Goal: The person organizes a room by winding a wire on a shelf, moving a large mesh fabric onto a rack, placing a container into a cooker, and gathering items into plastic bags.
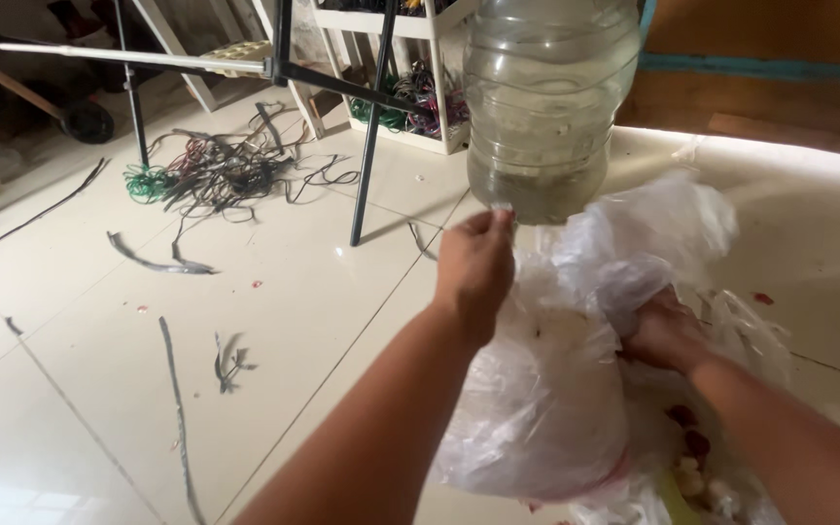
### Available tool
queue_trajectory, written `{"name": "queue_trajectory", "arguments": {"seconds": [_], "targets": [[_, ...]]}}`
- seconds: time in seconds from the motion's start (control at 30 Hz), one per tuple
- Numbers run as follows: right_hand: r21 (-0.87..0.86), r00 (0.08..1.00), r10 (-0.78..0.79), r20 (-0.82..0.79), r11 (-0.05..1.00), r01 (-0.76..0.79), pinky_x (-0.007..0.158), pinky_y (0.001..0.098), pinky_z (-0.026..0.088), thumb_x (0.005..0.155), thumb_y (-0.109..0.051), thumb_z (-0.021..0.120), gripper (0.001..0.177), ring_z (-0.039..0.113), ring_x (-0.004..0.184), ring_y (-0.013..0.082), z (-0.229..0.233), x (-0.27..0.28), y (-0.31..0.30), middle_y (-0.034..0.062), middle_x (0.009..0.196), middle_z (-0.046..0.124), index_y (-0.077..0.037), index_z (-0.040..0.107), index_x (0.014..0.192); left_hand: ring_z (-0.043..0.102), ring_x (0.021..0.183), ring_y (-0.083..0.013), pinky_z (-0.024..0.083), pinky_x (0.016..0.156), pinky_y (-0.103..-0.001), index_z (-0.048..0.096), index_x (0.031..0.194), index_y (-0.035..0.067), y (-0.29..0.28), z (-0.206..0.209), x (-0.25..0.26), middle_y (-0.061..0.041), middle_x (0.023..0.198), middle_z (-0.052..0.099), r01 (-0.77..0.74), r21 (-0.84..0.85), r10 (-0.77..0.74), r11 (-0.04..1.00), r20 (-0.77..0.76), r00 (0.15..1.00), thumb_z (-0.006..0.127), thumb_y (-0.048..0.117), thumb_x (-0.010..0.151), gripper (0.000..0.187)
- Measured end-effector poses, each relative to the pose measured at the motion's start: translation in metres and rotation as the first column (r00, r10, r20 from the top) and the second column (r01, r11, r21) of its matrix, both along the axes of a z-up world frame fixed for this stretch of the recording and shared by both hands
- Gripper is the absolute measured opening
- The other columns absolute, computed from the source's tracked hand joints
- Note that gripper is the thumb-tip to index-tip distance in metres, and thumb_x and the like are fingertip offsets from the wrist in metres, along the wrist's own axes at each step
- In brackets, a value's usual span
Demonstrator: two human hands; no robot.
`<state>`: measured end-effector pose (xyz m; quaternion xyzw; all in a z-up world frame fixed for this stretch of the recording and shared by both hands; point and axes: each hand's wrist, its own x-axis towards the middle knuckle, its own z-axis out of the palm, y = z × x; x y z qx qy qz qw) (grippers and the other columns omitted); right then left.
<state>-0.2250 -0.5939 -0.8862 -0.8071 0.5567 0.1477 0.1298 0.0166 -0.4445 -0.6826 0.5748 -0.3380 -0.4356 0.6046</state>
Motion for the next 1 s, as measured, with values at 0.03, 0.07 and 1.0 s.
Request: {"name": "queue_trajectory", "arguments": {"seconds": [0.03, 0.07, 1.0], "targets": [[-0.117, 0.997, -0.021, 0.079, 0.993, 0.031, 0.109, 0.0472, 0.035, 0.078, -0.038, 0.081, 0.063, 0.041, 0.13, 0.0376, -0.016, -0.011, -0.001, 0.0133, 0.143, 0.046, -0.014, 0.06, 0.132, 0.062, 0.078, -0.0018, 0.049, 0.07, -0.02, 0.065, 0.134, -0.001, 0.007, 0.007, 0.001, 0.001, 0.092, 0.072, -0.012, -0.074, 0.014, 0.997, 0.027, 1.0, 0.057, 0.034, 0.104, 0.048], [-0.219, 0.985, -0.037, 0.171, 0.973, 0.074, 0.108, 0.0459, 0.038, 0.078, -0.037, 0.081, 0.06, 0.046, 0.128, 0.0365, -0.028, -0.018, -0.001, 0.0142, 0.14, 0.051, -0.012, 0.063, 0.13, 0.053, 0.071, -0.0047, 0.044, 0.064, -0.023, 0.068, 0.136, 0.002, 0.014, 0.017, 0.004, -0.001, 0.086, 0.062, -0.003, -0.099, 0.006, 0.995, 0.021, 1.0, 0.056, 0.035, 0.105, 0.047], [0.003, -0.142, 0.021, 0.99, 0.986, 0.166, 0.102, 0.0411, 0.053, 0.101, -0.014, 0.065, 0.03, 0.07, 0.117, 0.028, 0.276, 0.031, 0.176, 0.0146, 0.127, 0.069, 0.005, 0.062, 0.124, 0.038, 0.065, -0.0077, 0.036, 0.062, -0.024, 0.069, 0.13, 0.0, 0.166, 0.107, 0.021, 0.006, 0.067, 0.039, 0.093, -0.474, -0.25, 0.876, -0.279, 0.927, 0.057, 0.025, 0.105, 0.038]]}}
